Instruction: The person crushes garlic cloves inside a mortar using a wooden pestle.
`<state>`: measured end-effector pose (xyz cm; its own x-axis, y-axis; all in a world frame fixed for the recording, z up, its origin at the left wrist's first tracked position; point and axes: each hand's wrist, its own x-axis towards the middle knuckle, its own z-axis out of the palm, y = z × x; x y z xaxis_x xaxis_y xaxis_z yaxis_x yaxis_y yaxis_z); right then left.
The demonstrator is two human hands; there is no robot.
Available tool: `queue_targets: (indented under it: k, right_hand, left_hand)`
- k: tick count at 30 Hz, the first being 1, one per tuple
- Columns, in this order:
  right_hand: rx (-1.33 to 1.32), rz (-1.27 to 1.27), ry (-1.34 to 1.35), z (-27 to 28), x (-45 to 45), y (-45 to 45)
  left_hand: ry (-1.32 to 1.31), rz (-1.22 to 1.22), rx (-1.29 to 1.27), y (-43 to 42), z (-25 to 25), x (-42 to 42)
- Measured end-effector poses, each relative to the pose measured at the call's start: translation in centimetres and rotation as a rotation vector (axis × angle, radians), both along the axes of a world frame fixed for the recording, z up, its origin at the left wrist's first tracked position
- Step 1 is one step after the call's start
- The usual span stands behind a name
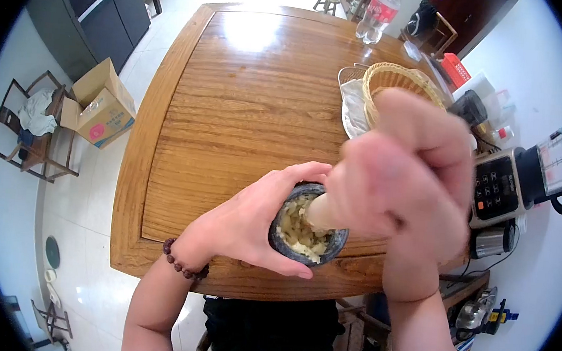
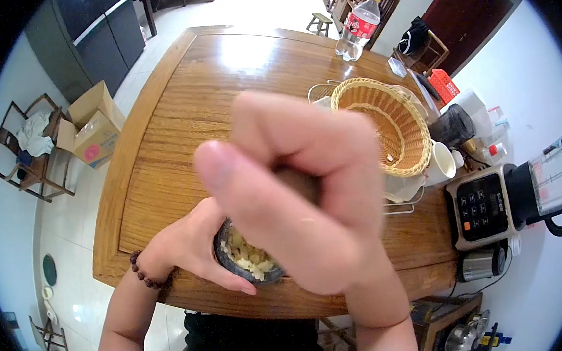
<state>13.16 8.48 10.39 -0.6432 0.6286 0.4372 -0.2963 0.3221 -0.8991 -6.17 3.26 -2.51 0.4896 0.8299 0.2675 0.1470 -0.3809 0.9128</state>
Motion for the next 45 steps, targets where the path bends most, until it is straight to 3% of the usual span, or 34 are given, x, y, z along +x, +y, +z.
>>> queue_targets:
  k: [5,10,14,15,16,19,22,25,28,32,35,37,39,40,42,45]
  right_hand:
    - [-0.017,0.125,0.119,0.2,0.4,-0.1]
    - [-0.114,0.099,0.315,-0.3,-1.0,-1.7]
    - [-0.004,-0.057,-0.066,-1.1,-1.2,-0.3]
    - [0.120,-0.046,-0.064,-0.8,-0.8,0.3]
    - [0.052,-0.014,-0.051,-0.4,-0.3,0.2]
    - [-0.113,0.103,0.067,0.6,1.0,0.1]
    - [-0.085,0.214,0.203,0.2,1.1,0.6]
    - [0.002,0.188,0.103,0.2,1.1,0.2]
    - [-0.126,0.220,0.259,0.5,1.6,-0.1]
    - [-0.109,0.271,0.286,1.0,2.0,-0.6]
    - [-0.217,0.152,0.222,0.3,-0.4,-2.3]
    - [0.014,0.040,0.021,0.0,-0.7,-1.5]
    - [0.280,-0.034,-0.157,-0.3,-0.6,-0.4]
    - [0.115,-0.015,-0.032,-0.3,-0.5,-0.5]
    - [-0.051,0.009,0.091,-0.2,0.0,-0.3]
    - [0.000,0.192,0.219,0.7,0.8,-0.1]
  left_hand:
    - [0.005,0.022,0.108,0.1,0.0,0.0]
    - [0.034,-0.004,-0.053,-0.2,0.6,0.0]
    - [-0.058,-0.033,-0.187,-0.1,0.0,0.0]
    - [-0.017,-0.013,-0.065,-0.1,0.1,-0.1]
    - [0.023,0.006,0.055,0.0,0.1,-0.1]
    - [-0.066,0.000,0.017,0.0,-0.5,0.2]
    - [-0.050,-0.005,-0.003,-0.1,-0.1,0.1]
    - [-0.008,0.021,0.096,0.1,-0.1,0.0]
    - [-0.009,0.033,0.125,0.1,-0.1,0.1]
    - [-0.059,-0.002,0.071,0.4,-0.6,0.2]
    - [-0.081,-0.021,0.021,0.4,-0.6,0.1]
    - [0.049,0.068,0.141,0.1,-0.1,0.0]
    - [0.056,0.039,0.061,-0.2,0.6,-0.2]
    - [0.062,0.010,-0.021,-0.3,0.7,-0.2]
    - [0.067,0.048,0.130,0.0,0.1,0.0]
    - [-0.039,0.028,0.108,0.1,-0.4,0.2]
